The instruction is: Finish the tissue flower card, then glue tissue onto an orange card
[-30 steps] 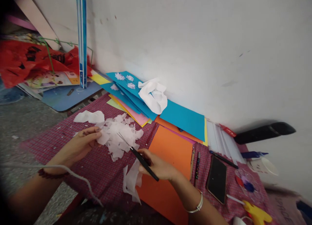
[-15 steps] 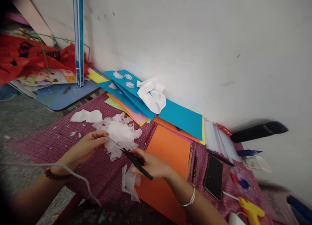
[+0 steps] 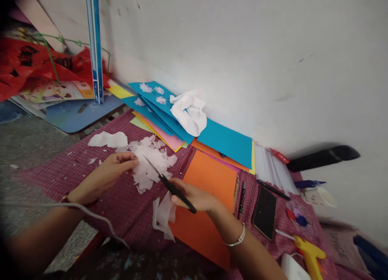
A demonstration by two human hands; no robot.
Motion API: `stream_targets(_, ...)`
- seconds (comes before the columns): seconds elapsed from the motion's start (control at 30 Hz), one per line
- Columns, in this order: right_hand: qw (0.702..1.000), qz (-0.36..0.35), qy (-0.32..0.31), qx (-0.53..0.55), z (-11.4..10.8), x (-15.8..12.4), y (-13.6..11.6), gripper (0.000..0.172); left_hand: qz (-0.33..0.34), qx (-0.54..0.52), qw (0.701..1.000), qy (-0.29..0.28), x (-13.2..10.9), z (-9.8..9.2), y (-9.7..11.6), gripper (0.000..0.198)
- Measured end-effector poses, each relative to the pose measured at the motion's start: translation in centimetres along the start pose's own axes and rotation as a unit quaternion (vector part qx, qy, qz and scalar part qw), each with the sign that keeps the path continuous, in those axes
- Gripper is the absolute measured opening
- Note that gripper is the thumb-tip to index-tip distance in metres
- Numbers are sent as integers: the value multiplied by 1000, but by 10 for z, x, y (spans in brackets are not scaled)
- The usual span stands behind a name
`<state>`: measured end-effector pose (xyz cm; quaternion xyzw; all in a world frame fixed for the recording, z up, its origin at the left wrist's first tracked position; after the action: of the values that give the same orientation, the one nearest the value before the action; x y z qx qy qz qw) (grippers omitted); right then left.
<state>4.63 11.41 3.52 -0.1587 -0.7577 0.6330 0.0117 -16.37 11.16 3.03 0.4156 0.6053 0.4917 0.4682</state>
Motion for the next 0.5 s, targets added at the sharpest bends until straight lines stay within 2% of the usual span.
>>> stream_targets(0.07, 999, -18, 10, 26, -2, -12, -2, 71, 31, 72, 997, 13, -3, -7, 8, 25)
stream_targets(0.13, 997, -30, 30, 57, -3, -28, -1, 71, 80, 190, 978, 31, -7, -12, 20, 33)
stream_targets(0.17, 996, -32, 43, 68, -2, -37, 0, 71, 119, 262, 956, 51, -12, -13, 28, 36)
stream_targets(0.23, 993, -34, 76, 82, -1, -56, 2, 69, 206, 396, 887, 120, -25, -14, 47, 36)
stream_targets(0.3, 989, -34, 107, 95, 2, -75, 4, 69, 265, 467, 824, 178, -39, -7, 60, 24)
stream_targets(0.33, 987, -34, 121, 103, 3, -85, 5, 70, 277, 481, 811, 187, -44, 0, 62, 18)
stream_targets(0.4, 982, -31, 149, 116, 8, -103, 9, 69, 282, 486, 813, 153, -48, 21, 61, 20)
stream_targets(0.5, 971, -29, 202, 123, 11, -126, 15, 67, 269, 473, 838, 30, -50, 66, 53, 22)
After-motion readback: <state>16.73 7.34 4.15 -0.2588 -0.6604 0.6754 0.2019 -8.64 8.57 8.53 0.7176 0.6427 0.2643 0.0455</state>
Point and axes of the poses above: each hand's wrist, its own x-axis towards the middle knuckle, its own z-axis out of the palm, y = z × x, the point moved 10 cm from there along x, towards the middle knuckle, and after that the axes turned 1 degree about -x, right-handed, at the moved point
